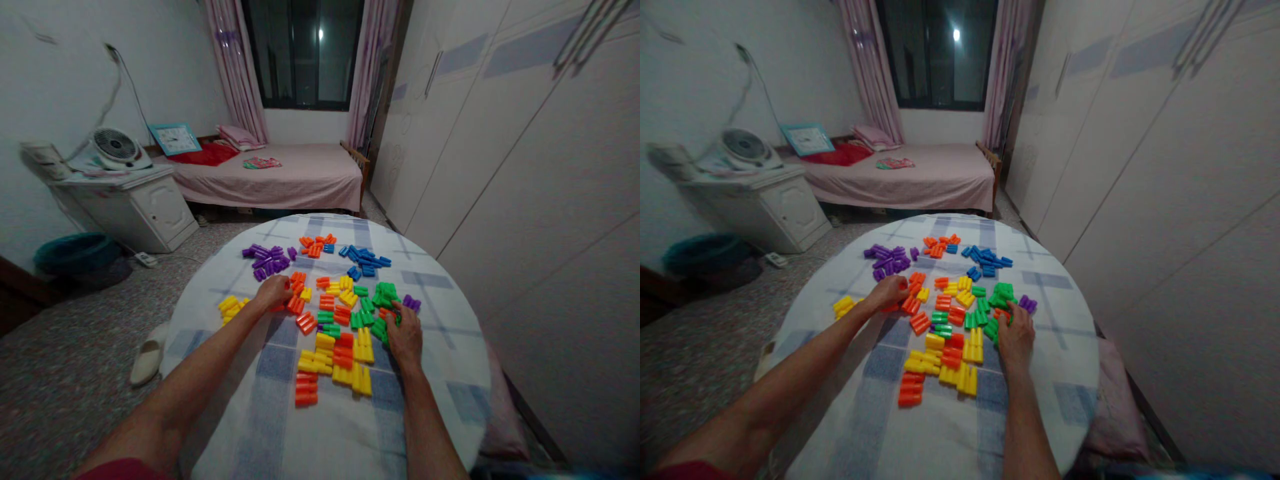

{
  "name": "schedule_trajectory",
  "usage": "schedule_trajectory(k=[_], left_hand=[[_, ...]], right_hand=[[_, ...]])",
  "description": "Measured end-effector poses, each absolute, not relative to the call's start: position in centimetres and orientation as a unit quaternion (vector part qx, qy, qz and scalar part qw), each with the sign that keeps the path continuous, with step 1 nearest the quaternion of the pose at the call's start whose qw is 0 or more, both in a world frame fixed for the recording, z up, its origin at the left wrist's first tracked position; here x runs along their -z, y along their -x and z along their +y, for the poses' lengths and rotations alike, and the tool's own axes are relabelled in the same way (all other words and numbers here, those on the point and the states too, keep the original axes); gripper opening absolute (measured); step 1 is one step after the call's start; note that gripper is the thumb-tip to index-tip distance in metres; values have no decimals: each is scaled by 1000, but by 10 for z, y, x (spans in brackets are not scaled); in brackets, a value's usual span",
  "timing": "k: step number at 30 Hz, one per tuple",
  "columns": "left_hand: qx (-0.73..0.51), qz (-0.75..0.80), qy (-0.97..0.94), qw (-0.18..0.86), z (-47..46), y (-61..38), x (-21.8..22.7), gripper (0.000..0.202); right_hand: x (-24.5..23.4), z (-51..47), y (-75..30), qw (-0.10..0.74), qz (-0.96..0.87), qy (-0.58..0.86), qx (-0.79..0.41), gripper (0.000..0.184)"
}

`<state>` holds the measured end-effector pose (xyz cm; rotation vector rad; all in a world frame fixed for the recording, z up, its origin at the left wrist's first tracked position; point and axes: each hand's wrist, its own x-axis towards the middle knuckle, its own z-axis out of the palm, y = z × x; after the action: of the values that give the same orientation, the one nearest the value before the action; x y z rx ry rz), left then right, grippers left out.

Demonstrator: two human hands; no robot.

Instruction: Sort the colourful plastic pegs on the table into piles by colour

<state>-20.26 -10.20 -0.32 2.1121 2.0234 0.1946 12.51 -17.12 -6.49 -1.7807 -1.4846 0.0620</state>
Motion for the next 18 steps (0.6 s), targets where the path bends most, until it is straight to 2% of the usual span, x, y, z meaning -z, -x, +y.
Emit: schedule_trajectory(k=[6,12,18], left_hand=[[-84,694,-705,120,-106,207,7,29],[-99,694,-698,143,-100,203,7,24],[-165,690,-679,186,-99,199,9,16]], right_hand=[[67,-170,-126,397,-589,703,-26,43],[67,-171,-125,399,-590,702,-24,42],[67,-170,-125,398,-591,701,-24,42]])
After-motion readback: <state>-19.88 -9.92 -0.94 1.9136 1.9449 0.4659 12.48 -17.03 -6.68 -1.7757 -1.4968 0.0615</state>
